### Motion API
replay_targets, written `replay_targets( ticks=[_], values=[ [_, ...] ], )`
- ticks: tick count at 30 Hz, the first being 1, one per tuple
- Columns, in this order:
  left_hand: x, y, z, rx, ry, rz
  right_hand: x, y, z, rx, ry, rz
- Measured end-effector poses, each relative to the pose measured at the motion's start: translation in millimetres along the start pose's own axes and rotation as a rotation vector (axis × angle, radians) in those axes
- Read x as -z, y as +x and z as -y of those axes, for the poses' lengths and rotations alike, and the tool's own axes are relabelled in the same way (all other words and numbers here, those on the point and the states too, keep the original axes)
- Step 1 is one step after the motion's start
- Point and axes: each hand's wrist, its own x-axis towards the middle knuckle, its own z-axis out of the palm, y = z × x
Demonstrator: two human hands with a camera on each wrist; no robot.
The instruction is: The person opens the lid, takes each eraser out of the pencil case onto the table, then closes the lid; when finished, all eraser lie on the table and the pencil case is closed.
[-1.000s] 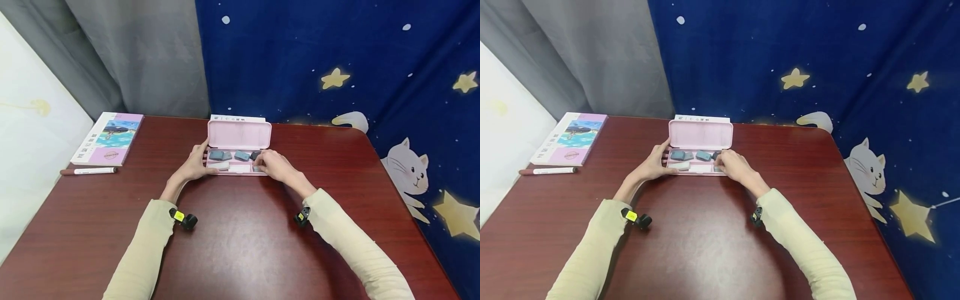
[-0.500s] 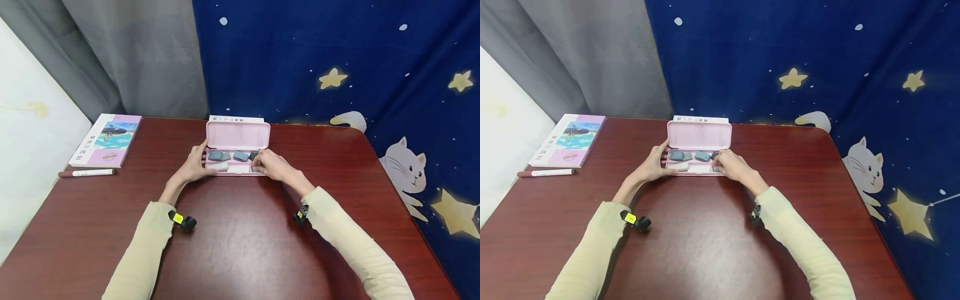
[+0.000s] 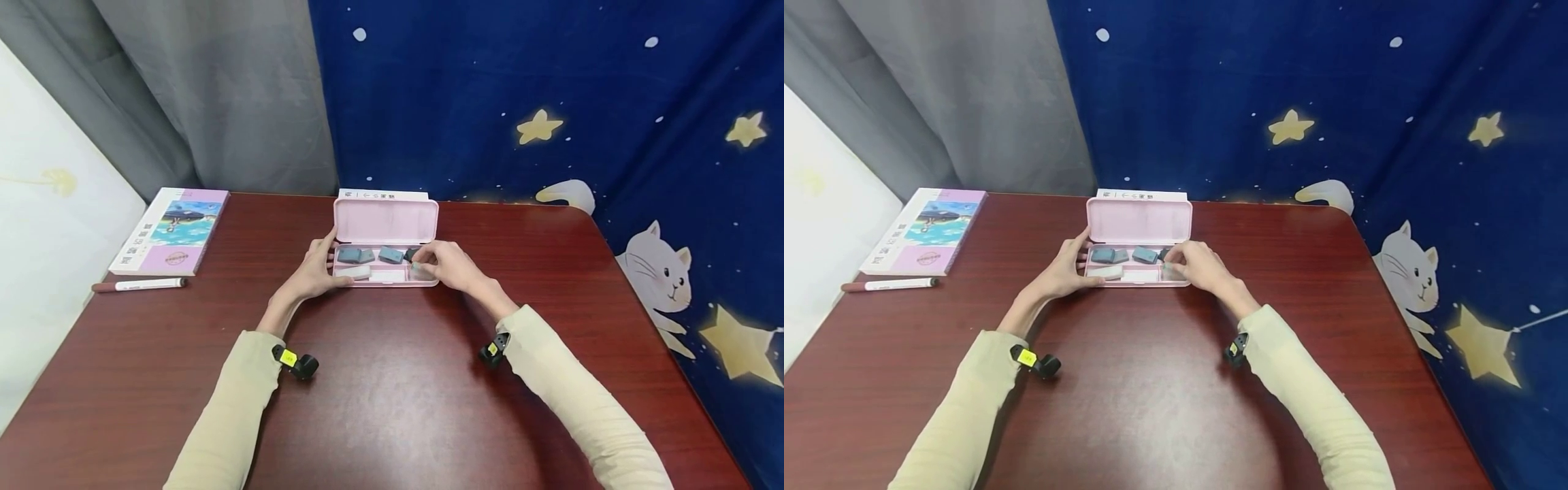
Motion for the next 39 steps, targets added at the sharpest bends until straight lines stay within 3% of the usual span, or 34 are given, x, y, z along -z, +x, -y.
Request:
replay_targets(
  ticks=[7, 16, 22, 33, 39],
  values=[
    [0.8, 0.6, -1.3, 0.004, -0.002, 0.004, 2, -3, -5, -0.114, 0.174, -0.12],
    [-1.9, 2.9, -1.1, -0.006, -0.002, 0.01, 4, -8, -19, -0.244, 0.55, -0.147],
    [-0.8, 1.8, 0.4, 0.0, 0.005, 0.002, 7, -10, -29, -0.304, 0.734, -0.152],
    [-1.3, 1.2, 0.9, -0.013, -0.013, -0.008, 17, -12, -51, -0.559, 0.918, -0.186],
    [-1.3, 2.6, 2.3, -0.003, -0.009, -0.012, 13, -6, -60, -0.602, 0.892, -0.162]
  ],
)
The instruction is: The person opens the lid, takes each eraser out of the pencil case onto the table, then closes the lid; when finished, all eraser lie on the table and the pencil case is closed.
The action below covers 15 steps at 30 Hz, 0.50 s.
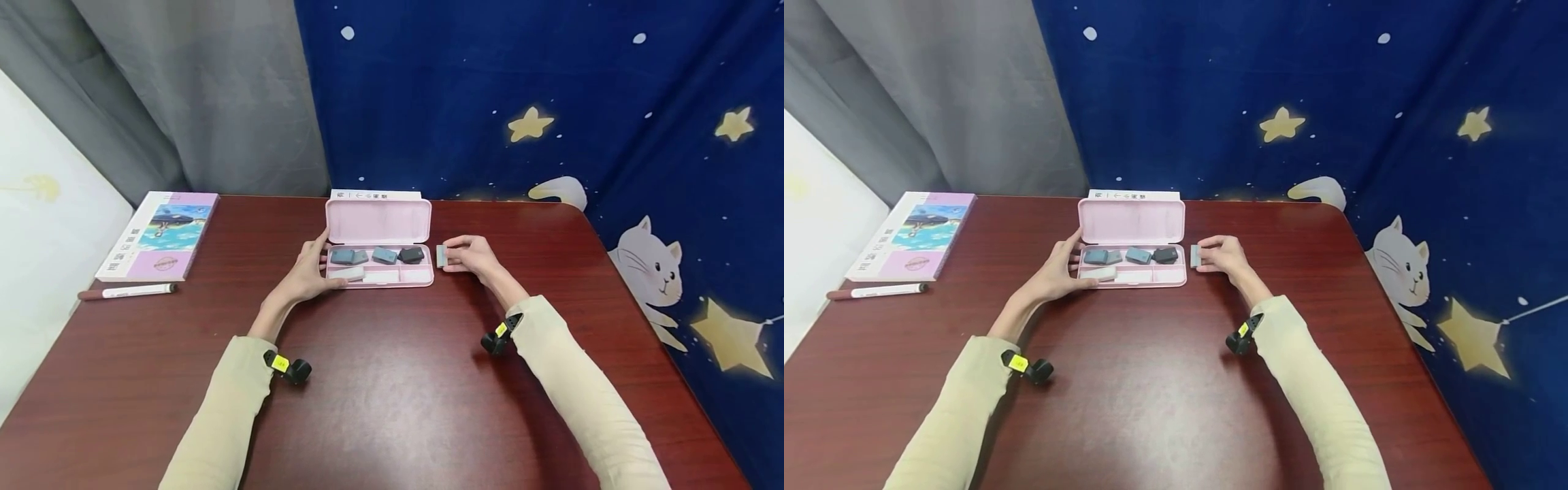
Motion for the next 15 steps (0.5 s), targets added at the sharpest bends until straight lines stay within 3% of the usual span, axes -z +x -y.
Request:
replay_targets(
  ticks=[6, 15],
  values=[
    [-0.2, -0.9, 0.4, -0.017, -0.013, -0.002, -9, 2, 5, -0.04, -0.084, -0.025],
    [0.0, -0.6, 0.9, -0.017, -0.014, -0.003, -16, -1, 11, -0.048, -0.122, -0.039]
  ],
)
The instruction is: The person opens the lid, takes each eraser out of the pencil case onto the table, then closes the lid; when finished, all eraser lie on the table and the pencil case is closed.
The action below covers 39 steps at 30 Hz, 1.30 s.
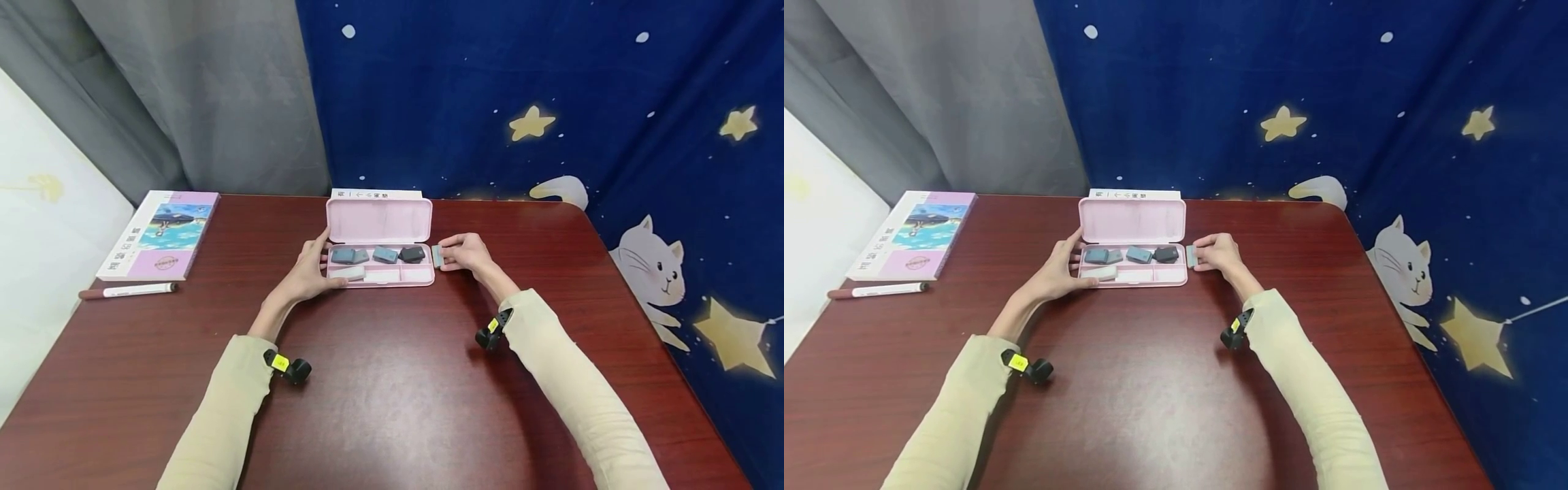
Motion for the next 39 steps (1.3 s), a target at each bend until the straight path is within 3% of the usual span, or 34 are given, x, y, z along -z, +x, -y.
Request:
replay_targets(
  ticks=[39],
  values=[
    [-0.8, -0.3, 1.6, 0.0, -0.017, -0.013, -3.7, -0.3, -4.4, 0.087, -0.13, -0.07]
  ],
)
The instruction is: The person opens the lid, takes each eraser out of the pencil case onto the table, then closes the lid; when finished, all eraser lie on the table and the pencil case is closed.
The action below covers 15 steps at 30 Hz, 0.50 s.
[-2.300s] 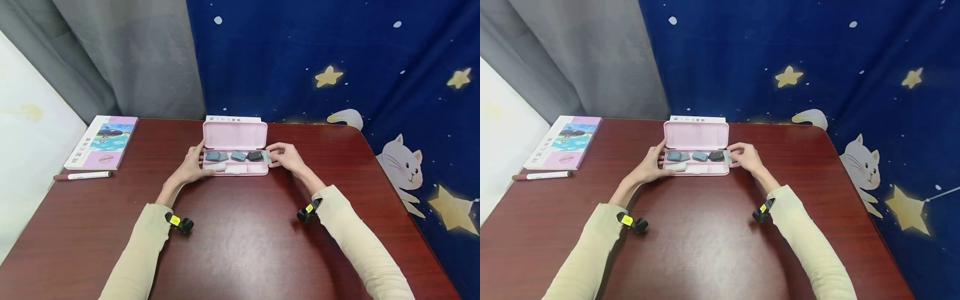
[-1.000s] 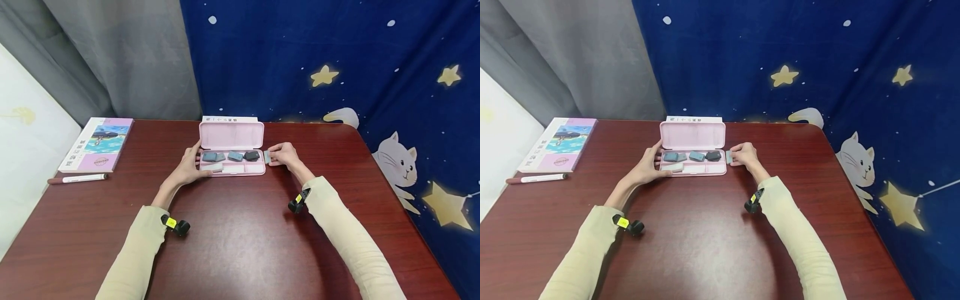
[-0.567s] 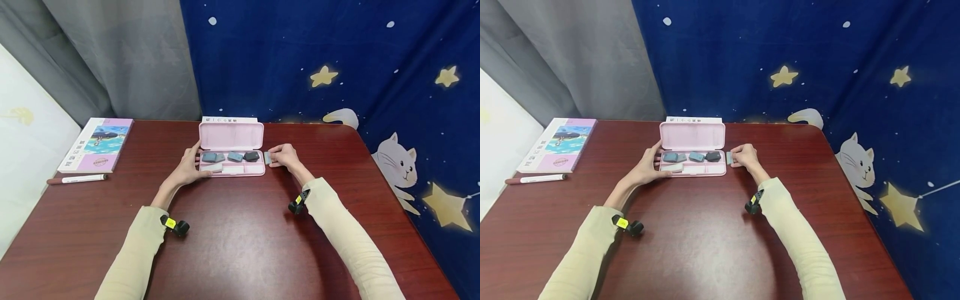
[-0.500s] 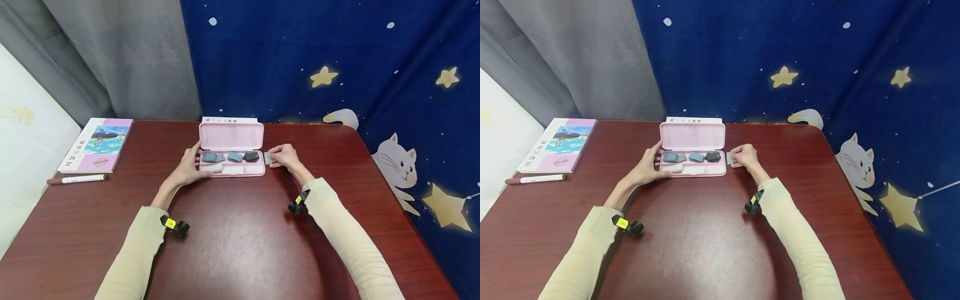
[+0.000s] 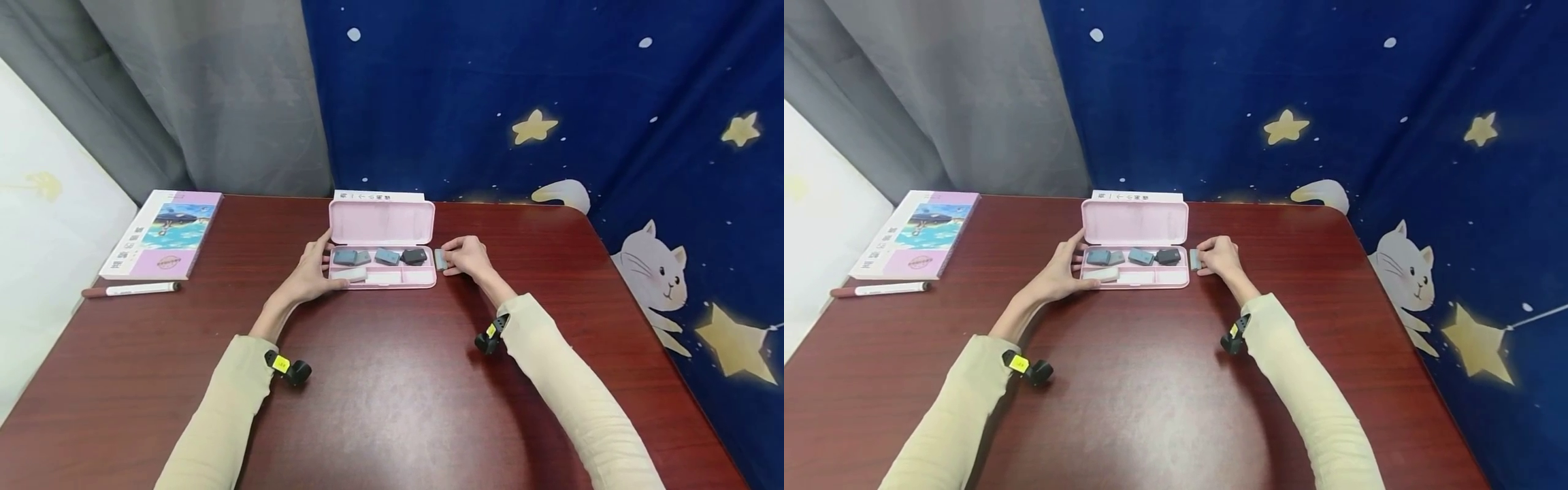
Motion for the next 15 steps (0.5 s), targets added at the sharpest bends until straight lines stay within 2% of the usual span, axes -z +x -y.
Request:
replay_targets(
  ticks=[15],
  values=[
    [-0.8, -1.5, -3.0, 0.006, 0.015, 0.001, 2.2, -0.5, -3.4, 0.043, -0.066, -0.013]
  ],
)
